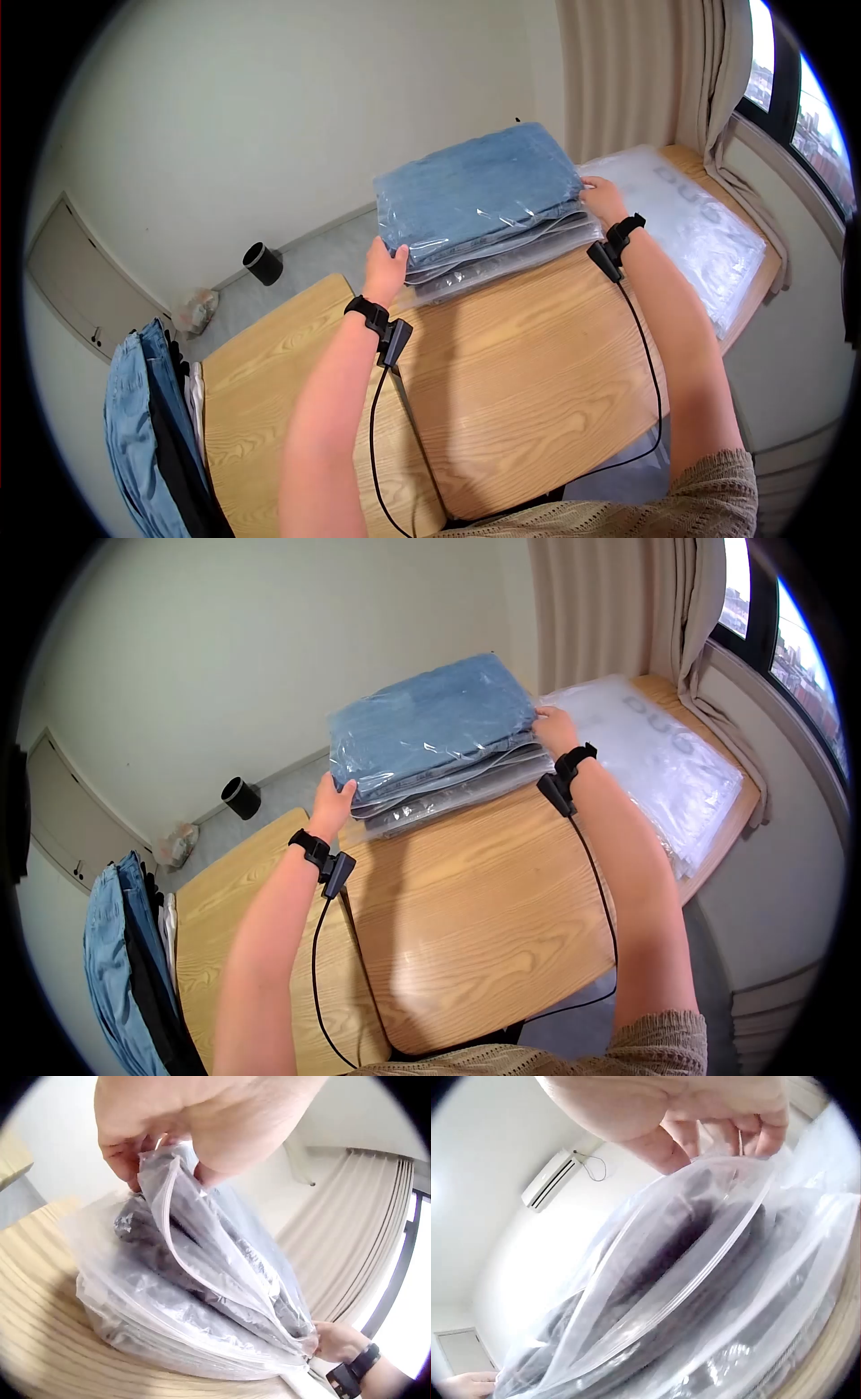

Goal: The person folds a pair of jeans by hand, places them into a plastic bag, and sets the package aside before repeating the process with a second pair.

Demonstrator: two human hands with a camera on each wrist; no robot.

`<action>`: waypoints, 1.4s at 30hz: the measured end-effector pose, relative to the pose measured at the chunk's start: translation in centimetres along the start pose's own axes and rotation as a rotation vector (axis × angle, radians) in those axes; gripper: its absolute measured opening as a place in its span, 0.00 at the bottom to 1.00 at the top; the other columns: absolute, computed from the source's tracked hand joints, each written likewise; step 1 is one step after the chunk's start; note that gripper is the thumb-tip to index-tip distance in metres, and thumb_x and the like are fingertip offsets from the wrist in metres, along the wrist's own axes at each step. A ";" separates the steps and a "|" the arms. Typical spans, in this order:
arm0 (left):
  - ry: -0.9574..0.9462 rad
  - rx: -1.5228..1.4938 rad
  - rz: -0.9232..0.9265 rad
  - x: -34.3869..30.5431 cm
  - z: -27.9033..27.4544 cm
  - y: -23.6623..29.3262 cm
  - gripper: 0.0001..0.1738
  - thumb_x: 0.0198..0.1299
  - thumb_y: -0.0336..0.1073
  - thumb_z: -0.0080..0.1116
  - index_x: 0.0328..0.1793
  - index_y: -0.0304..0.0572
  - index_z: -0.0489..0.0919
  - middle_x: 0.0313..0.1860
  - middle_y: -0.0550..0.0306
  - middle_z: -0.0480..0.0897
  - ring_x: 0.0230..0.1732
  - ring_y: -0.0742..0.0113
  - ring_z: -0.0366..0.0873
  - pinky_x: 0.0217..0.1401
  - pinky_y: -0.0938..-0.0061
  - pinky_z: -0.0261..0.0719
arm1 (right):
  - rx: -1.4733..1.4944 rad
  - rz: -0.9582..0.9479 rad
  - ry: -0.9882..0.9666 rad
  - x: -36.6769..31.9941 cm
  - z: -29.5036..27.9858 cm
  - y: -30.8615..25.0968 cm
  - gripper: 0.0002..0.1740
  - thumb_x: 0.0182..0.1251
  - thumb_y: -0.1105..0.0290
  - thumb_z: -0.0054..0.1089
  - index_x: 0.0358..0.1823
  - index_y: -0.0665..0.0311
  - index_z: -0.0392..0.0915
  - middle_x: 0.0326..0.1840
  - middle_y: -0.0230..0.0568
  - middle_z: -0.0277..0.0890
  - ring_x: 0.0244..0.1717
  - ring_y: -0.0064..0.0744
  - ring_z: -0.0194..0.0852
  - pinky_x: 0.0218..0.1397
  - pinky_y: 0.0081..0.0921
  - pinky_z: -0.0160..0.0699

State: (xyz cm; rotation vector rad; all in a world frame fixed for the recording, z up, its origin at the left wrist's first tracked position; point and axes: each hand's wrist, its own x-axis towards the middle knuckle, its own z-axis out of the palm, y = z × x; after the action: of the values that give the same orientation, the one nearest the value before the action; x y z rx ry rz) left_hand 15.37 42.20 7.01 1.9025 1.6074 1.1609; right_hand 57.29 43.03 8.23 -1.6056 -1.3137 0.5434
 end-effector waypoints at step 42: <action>0.713 0.850 -1.003 -54.6 -52.6 -17.0 0.28 0.54 0.33 0.57 0.63 0.36 0.68 0.60 0.33 0.71 0.62 0.36 0.67 0.64 0.53 0.68 | 0.875 0.467 -1.168 -53.7 31.6 -19.3 0.05 0.62 0.75 0.55 0.39 0.65 0.75 0.36 0.36 0.77 0.35 0.23 0.72 0.40 0.17 0.71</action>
State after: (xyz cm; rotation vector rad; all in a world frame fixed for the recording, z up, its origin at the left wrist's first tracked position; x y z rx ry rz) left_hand -36.40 -15.72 6.47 0.6022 3.2403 0.7237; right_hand 4.96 5.17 -0.97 -0.7543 -1.1116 2.2116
